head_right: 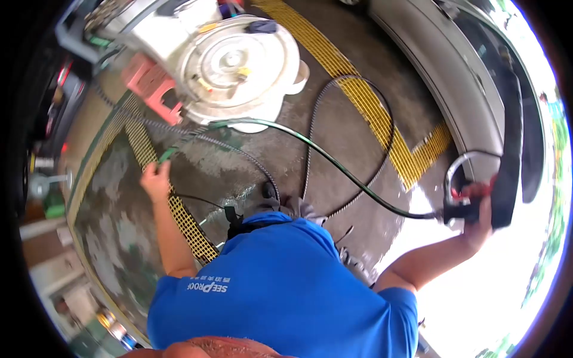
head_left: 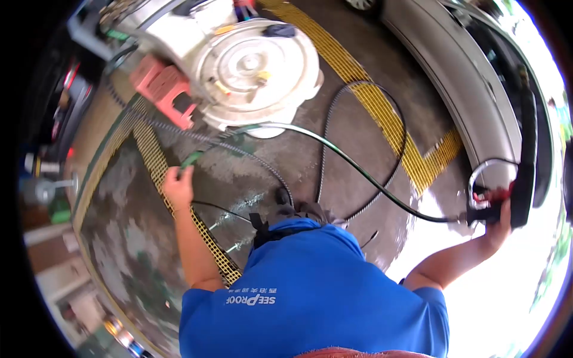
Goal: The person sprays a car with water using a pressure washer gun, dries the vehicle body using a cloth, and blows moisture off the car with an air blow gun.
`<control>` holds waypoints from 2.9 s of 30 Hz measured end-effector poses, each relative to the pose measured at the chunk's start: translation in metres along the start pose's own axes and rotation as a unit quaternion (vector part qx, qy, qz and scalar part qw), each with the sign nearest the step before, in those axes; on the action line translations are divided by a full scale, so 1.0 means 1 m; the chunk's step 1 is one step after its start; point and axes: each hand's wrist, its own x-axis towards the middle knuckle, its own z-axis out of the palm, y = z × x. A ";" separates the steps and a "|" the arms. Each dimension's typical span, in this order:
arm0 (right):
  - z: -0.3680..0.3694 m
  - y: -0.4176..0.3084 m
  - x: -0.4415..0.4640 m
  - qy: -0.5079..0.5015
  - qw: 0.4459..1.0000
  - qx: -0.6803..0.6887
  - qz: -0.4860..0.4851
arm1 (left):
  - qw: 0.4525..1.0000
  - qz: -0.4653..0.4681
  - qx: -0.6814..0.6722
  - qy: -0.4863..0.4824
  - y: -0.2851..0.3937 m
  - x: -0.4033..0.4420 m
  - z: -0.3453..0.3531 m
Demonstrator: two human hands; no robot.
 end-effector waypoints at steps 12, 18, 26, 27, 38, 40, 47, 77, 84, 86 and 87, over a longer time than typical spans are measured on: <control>0.266 -0.034 0.006 -0.505 0.833 -0.156 -0.164 | 0.835 -0.141 -0.082 -0.525 -0.016 -0.117 0.080; 0.449 -0.006 -0.106 -0.479 0.856 -0.068 -0.180 | 0.834 0.059 -0.229 -0.498 0.068 -0.068 0.039; 0.632 -0.059 -0.211 -0.609 0.727 -0.053 -0.314 | 0.750 0.191 -0.237 -0.588 -0.067 -0.048 0.023; 0.647 -0.060 -0.211 -0.604 0.728 -0.058 -0.319 | 0.713 0.051 -0.300 -0.632 -0.080 -0.042 0.008; 0.712 0.009 0.084 -0.169 0.973 0.044 -0.150 | 0.782 -0.022 -0.613 0.107 -0.158 0.057 -0.250; 0.731 0.030 0.162 -0.092 0.988 0.099 -0.075 | 0.788 -0.079 -0.532 0.299 -0.178 0.061 -0.220; 0.789 0.087 0.348 0.030 0.966 -0.211 -0.146 | 0.706 -0.293 -0.528 0.370 -0.320 0.111 -0.225; 0.803 0.085 0.324 0.072 0.997 -0.034 0.002 | 0.781 -0.350 -0.517 0.008 -0.401 0.573 -0.171; 0.682 0.274 0.181 0.102 0.974 0.109 0.168 | 0.706 -0.224 -0.671 0.031 -0.370 0.659 -0.051; 0.665 0.308 0.103 0.169 0.932 0.152 0.282 | 0.717 -0.253 -0.649 -0.025 -0.368 0.659 0.001; 0.679 0.293 0.049 0.245 0.881 0.181 0.363 | 0.730 -0.275 -0.626 -0.013 -0.379 0.679 0.019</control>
